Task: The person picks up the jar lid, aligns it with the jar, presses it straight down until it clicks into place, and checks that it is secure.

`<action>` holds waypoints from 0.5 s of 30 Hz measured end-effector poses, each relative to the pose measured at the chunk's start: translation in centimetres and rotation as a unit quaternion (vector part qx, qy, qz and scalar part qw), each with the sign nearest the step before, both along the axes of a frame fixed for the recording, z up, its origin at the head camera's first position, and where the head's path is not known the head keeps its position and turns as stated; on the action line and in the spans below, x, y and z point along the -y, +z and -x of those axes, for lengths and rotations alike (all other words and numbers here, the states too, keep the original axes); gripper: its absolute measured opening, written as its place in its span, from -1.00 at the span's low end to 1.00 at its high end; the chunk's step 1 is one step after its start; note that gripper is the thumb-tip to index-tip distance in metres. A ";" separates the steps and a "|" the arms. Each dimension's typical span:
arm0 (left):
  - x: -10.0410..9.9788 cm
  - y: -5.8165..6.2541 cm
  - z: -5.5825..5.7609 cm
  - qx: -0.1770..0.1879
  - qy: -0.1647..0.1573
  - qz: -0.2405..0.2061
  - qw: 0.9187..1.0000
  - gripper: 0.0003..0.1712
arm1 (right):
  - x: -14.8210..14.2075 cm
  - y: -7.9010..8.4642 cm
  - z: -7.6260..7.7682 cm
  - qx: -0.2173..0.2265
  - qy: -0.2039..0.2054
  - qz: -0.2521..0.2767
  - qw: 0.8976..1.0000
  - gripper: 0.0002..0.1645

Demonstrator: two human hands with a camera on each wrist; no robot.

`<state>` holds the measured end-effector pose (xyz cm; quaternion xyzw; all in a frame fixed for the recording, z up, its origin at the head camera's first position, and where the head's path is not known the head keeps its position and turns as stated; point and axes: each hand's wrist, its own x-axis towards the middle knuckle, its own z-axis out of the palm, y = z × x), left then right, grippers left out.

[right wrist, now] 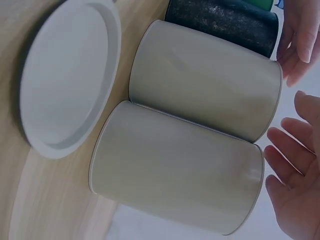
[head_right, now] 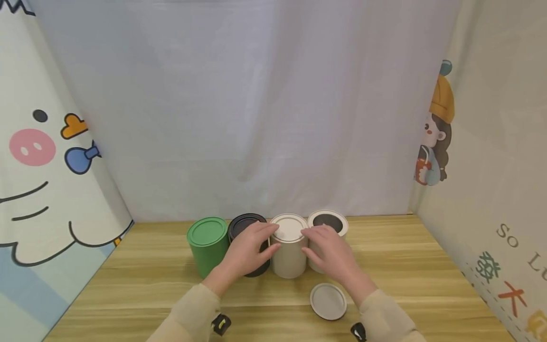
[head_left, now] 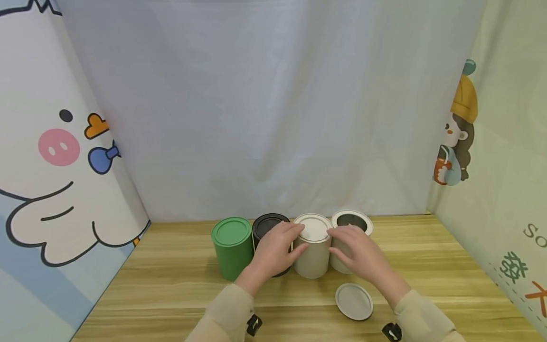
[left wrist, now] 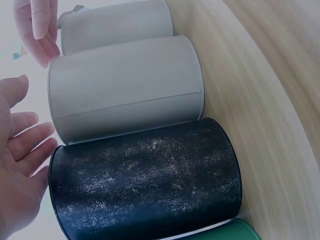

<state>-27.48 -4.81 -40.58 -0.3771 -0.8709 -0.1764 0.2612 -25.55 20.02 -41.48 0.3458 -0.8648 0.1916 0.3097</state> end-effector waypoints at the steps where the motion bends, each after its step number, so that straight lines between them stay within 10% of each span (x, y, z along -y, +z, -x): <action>1: 0.0 0.0 -0.1 -0.002 -0.002 -0.001 1.000 -0.48 | -0.1 0.0 -0.2 -0.003 0.004 0.002 1.000 -0.51; 15: -0.2 -0.4 -1.5 0.002 -0.012 0.013 1.000 -0.31 | -1.9 -0.9 -2.6 -0.035 0.060 0.022 0.997 -0.46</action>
